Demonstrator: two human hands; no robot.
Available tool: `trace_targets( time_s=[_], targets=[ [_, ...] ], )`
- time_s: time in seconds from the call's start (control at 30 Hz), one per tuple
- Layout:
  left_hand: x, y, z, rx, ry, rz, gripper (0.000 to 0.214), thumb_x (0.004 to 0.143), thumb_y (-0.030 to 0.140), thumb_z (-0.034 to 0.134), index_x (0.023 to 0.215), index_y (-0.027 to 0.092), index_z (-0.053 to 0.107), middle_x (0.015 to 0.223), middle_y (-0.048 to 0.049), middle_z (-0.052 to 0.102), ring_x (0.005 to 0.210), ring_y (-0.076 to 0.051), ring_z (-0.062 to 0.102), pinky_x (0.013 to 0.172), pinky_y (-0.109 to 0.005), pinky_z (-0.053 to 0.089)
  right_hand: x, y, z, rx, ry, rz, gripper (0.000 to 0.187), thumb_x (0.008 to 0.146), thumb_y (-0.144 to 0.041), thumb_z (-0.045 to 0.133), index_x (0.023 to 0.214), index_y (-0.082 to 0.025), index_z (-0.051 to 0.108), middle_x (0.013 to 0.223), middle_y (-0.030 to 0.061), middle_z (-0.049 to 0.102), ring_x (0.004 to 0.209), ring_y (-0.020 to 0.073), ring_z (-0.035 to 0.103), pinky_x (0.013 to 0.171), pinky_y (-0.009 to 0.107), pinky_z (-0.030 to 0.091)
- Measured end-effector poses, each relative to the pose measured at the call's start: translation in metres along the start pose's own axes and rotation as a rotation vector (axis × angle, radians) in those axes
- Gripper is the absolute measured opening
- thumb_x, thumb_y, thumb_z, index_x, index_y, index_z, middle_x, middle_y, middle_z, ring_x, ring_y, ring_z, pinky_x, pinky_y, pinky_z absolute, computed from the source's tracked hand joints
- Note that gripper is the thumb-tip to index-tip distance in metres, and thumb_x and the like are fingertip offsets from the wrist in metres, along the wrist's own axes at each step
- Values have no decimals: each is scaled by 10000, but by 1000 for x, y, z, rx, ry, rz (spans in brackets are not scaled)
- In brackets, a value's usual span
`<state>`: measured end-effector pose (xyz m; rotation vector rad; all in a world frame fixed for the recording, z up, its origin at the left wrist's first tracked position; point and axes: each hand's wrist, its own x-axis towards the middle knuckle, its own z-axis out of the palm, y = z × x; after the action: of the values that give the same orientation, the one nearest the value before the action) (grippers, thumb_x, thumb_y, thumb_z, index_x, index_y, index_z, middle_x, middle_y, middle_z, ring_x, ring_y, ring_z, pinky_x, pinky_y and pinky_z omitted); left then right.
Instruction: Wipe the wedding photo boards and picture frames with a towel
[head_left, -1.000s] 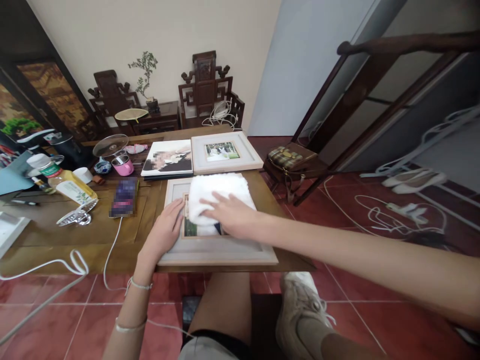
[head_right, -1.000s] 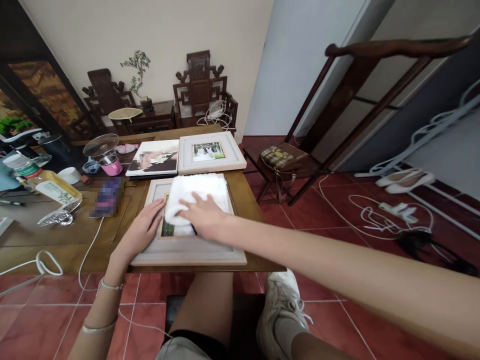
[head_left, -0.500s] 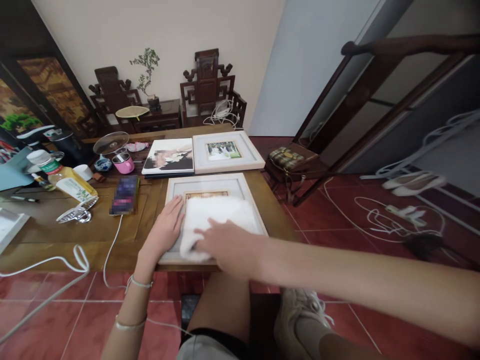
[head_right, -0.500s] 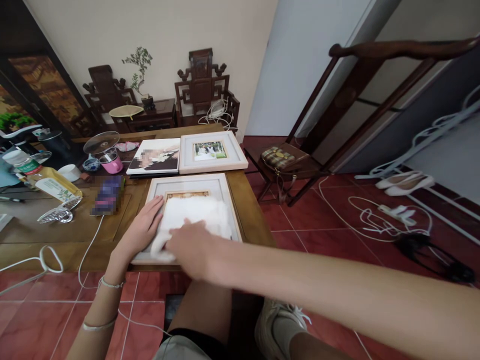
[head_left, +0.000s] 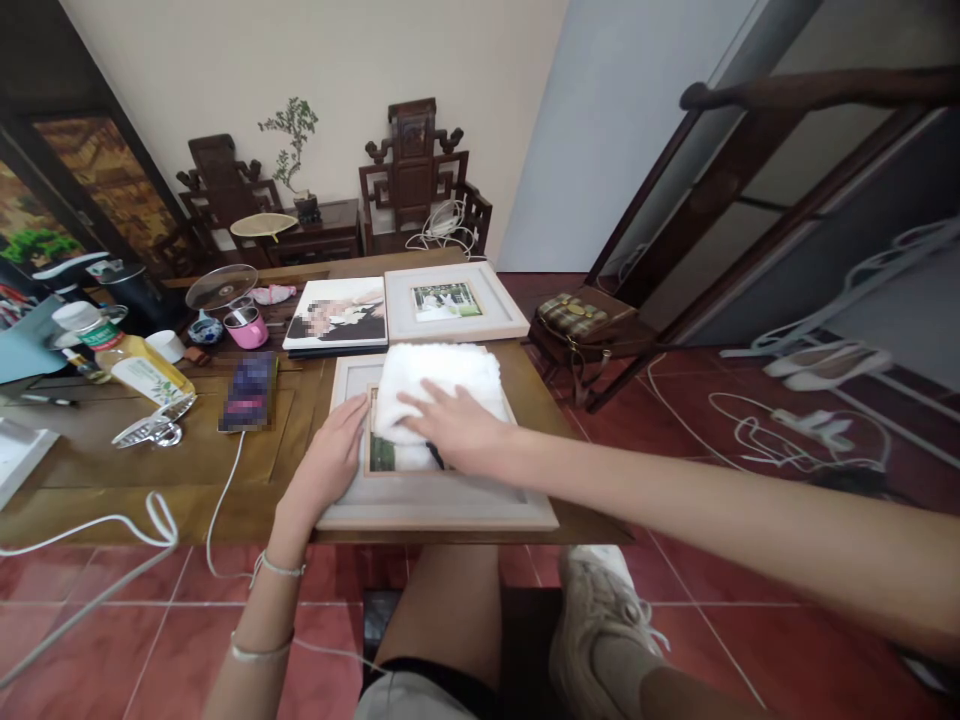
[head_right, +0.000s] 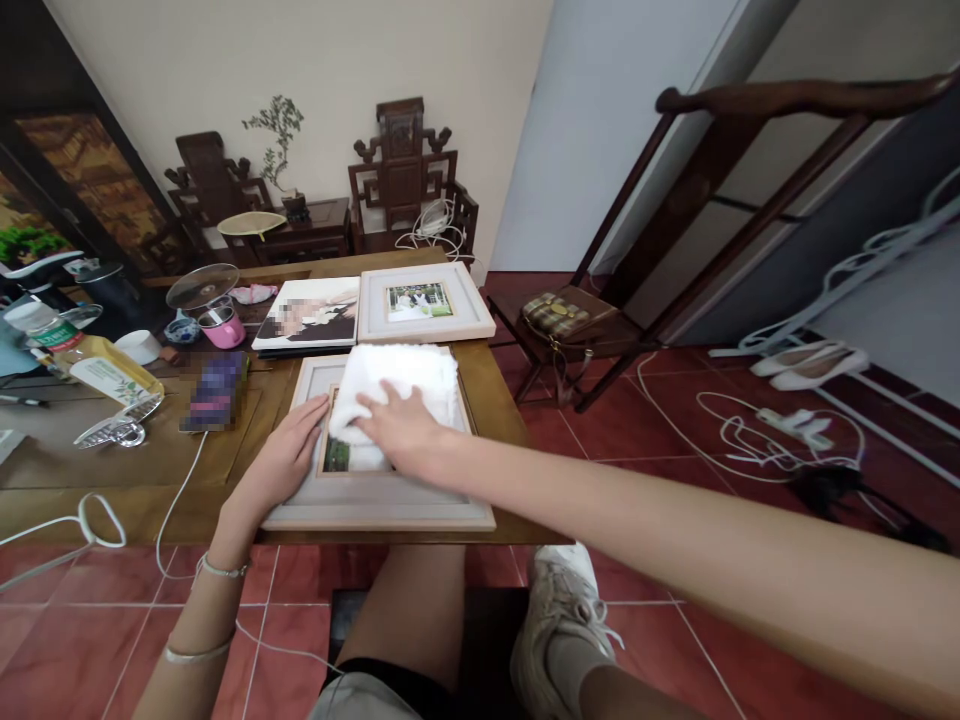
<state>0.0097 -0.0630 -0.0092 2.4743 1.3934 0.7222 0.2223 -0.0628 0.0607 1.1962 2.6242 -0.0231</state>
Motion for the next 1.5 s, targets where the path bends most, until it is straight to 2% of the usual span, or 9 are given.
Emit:
trace_targets(
  time_s=[0.2, 0.37, 0.5, 0.63, 0.83, 1.0, 1.1, 1.23, 1.5],
  targets=[
    [0, 3, 0, -72, 27, -29, 461, 1002, 316, 299, 1391, 120, 449, 1478, -148, 434, 1385, -215, 381, 1171, -425, 287, 25, 21, 9, -101, 74, 52, 689, 786, -2, 544, 1429, -226, 435, 1595, 88, 176, 1418, 446, 146, 1011, 688, 323],
    [-4, 8, -6, -182, 128, -59, 530, 1007, 429, 265, 1447, 154, 371, 1534, -126, 354, 1422, -210, 318, 1186, -413, 239, 23, -7, -3, -79, -2, -177, 637, 796, -42, 560, 1391, -250, 475, 1585, 72, 221, 1418, 429, 169, 986, 694, 359],
    [-6, 8, -8, -223, 164, -66, 580, 1002, 481, 199, 1468, 168, 346, 1542, -107, 345, 1431, -212, 300, 1185, -413, 233, 7, -29, -9, -32, 30, -375, 487, 827, -62, 493, 1283, -209, 576, 1539, 87, 335, 1377, 426, 277, 916, 669, 439],
    [-5, 9, -8, -192, 147, -133, 573, 1002, 450, 221, 1453, 129, 370, 1513, -130, 389, 1403, -223, 356, 1175, -422, 261, -16, -42, -16, 24, -28, -437, 438, 825, -69, 503, 1227, -204, 611, 1480, 83, 433, 1338, 397, 354, 910, 641, 458],
    [1, 12, -7, -140, 49, -130, 460, 987, 366, 340, 1336, 130, 526, 1423, -127, 514, 1331, -228, 466, 1150, -417, 324, -47, -49, -48, 96, -236, -270, 406, 783, -30, 579, 1161, -159, 650, 1305, 158, 578, 1197, 375, 516, 870, 532, 506],
    [2, 8, -3, -102, 56, -73, 411, 973, 301, 393, 1290, 110, 572, 1381, -139, 554, 1312, -224, 486, 1142, -416, 348, -39, -30, -63, 40, -379, 0, 279, 817, -21, 544, 1042, -84, 697, 1032, 186, 683, 992, 325, 650, 786, 417, 521],
    [1, 6, -1, -86, 49, -62, 398, 971, 279, 392, 1273, 106, 585, 1365, -146, 568, 1311, -230, 488, 1138, -429, 355, -20, -4, -50, 7, -268, 133, 312, 834, -27, 507, 1086, -88, 682, 1044, 194, 673, 997, 319, 648, 757, 387, 512],
    [2, 4, 1, -78, 57, -55, 389, 970, 272, 394, 1278, 120, 578, 1364, -144, 568, 1310, -237, 488, 1133, -448, 357, 6, 21, -28, -21, 13, 135, 370, 843, -39, 491, 1173, -113, 641, 1171, 196, 631, 1162, 319, 545, 802, 363, 501],
    [5, 9, -3, -43, 50, -31, 331, 968, 242, 388, 1205, 176, 609, 1257, -116, 625, 1216, -252, 550, 1065, -443, 423, 55, 2, -26, -33, 229, -107, 444, 847, -51, 479, 1269, -165, 558, 1448, 132, 456, 1347, 323, 332, 948, 508, 437]
  ],
)
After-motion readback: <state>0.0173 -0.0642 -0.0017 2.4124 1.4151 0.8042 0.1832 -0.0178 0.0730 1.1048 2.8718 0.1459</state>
